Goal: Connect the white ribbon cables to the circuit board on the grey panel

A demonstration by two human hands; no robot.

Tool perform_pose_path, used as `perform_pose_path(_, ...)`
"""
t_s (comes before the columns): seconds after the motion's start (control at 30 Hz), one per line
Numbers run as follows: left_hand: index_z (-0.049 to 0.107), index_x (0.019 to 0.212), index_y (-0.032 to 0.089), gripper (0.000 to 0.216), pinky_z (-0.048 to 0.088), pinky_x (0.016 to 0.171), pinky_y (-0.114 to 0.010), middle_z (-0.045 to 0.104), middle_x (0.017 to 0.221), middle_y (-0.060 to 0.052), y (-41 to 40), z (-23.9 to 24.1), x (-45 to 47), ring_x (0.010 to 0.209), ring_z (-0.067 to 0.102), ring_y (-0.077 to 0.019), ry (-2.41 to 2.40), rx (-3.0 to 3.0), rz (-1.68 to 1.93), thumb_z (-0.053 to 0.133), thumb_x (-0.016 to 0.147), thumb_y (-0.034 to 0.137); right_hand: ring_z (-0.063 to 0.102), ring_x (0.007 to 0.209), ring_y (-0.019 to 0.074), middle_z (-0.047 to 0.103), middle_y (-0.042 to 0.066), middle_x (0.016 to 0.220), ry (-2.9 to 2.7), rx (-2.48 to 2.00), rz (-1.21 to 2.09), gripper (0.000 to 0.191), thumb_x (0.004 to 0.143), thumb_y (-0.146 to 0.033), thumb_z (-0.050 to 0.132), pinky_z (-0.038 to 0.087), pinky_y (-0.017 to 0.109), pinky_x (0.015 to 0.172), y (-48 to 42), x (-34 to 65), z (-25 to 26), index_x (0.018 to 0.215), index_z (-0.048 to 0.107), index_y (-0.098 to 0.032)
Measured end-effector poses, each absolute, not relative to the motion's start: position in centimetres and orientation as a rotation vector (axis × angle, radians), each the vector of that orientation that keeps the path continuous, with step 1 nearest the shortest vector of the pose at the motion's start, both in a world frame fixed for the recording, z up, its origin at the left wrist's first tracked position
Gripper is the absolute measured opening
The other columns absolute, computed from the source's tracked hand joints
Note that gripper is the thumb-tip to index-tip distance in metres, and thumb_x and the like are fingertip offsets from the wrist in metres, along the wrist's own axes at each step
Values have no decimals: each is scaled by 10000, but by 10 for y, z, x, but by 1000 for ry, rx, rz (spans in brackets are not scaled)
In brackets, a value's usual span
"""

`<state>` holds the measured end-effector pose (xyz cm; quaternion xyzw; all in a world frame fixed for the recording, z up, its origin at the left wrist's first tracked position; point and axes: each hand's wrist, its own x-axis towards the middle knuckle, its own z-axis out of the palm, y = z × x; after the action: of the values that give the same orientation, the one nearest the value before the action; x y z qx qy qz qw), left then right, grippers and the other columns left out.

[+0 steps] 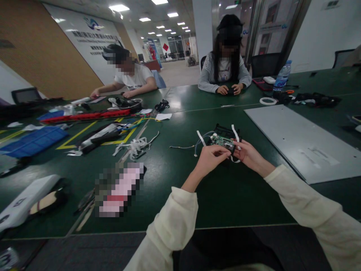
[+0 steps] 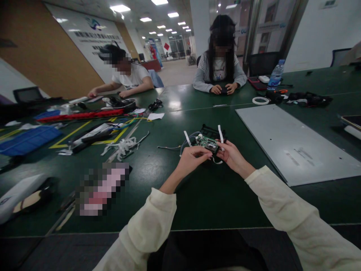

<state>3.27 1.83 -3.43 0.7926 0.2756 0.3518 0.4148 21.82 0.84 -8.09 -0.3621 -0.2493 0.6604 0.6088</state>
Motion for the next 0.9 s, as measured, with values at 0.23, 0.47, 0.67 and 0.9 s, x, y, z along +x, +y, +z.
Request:
perform_pose_path(0.23,679,844,145,107,474,682,-250,681,818,-30,21,-35,32,716,612,-128,801,2072,833,660,770,219,689,742,151,725,32,893,-572,-861,1498,253,726,-185,718,564,240,616,7,215,-78,966,637,-193)
perform_pose_path(0.47,708,785,156,99,464,720,-260,674,839,-47,22,-37,33,762,611,-142,827,2025,808,636,770,222,671,650,132,722,17,835,-554,-896,1471,236,716,-191,727,547,220,544,4,212,-72,937,644,-201)
perform_pose_path(0.67,710,760,155,168,436,647,-262,674,739,-30,22,-35,34,656,580,-132,865,1965,647,664,758,317,643,586,100,713,8,809,-558,-935,1476,255,706,-201,739,512,179,495,3,209,-69,946,652,-198)
perform_pose_path(0.9,689,695,156,192,365,568,-237,620,632,7,25,-41,33,579,517,-111,987,1946,602,667,732,343,646,597,94,713,-3,813,-554,-923,1471,242,715,-193,726,526,186,536,1,208,-66,945,650,-204)
